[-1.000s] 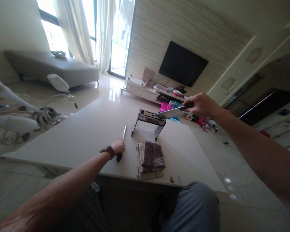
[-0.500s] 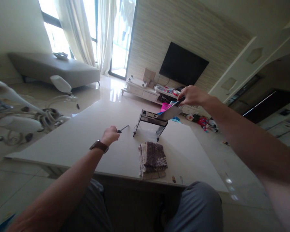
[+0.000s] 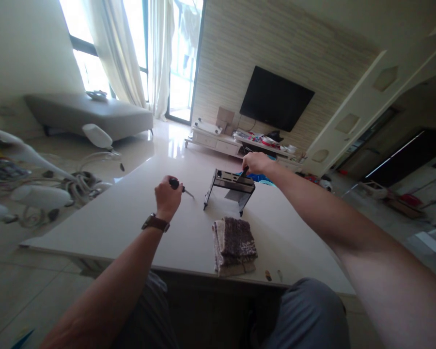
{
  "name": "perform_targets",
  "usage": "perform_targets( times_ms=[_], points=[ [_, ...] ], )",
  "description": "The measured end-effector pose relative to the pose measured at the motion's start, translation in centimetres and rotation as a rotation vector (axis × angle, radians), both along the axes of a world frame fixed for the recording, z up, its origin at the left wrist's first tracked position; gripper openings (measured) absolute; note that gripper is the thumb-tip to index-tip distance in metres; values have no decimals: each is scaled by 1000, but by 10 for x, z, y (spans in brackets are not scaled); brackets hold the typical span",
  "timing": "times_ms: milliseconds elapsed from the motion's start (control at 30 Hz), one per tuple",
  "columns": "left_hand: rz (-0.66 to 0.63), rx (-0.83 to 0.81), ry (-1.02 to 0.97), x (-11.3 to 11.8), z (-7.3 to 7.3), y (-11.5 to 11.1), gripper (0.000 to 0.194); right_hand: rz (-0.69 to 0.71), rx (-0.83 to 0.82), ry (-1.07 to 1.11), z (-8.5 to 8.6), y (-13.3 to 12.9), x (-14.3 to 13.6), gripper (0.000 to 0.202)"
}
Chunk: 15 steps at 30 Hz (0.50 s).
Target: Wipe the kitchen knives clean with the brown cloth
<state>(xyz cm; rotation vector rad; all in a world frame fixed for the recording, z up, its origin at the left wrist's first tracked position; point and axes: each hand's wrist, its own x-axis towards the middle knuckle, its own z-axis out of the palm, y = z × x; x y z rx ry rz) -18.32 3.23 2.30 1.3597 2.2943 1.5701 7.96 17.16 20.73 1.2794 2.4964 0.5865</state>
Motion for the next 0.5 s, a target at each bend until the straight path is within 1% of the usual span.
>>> perform_targets(
  times_ms=[100, 167, 267, 367, 433, 467, 500],
  points=[
    [-2, 31, 16, 4, 0, 1, 22, 7, -39, 14, -21, 3, 1, 32],
    [-3, 48, 38, 5, -1, 2, 22, 12, -57, 28, -30, 7, 0, 32],
    [1, 91, 76, 7, -3, 4, 20, 22, -75, 65, -37, 9, 1, 32],
    [-4, 161, 85, 8, -4, 5, 17, 54, -67, 106, -37, 0, 9, 30],
    [-13, 210, 73, 9, -4, 5, 17, 77, -57, 216, -33, -14, 19, 32],
    [-19, 237, 62, 9, -5, 5, 17, 82, -73, 431, -30, -22, 24, 35],
    [-26, 268, 47, 9, -5, 4, 17, 49, -154, 696, -27, -30, 29, 35]
  ],
)
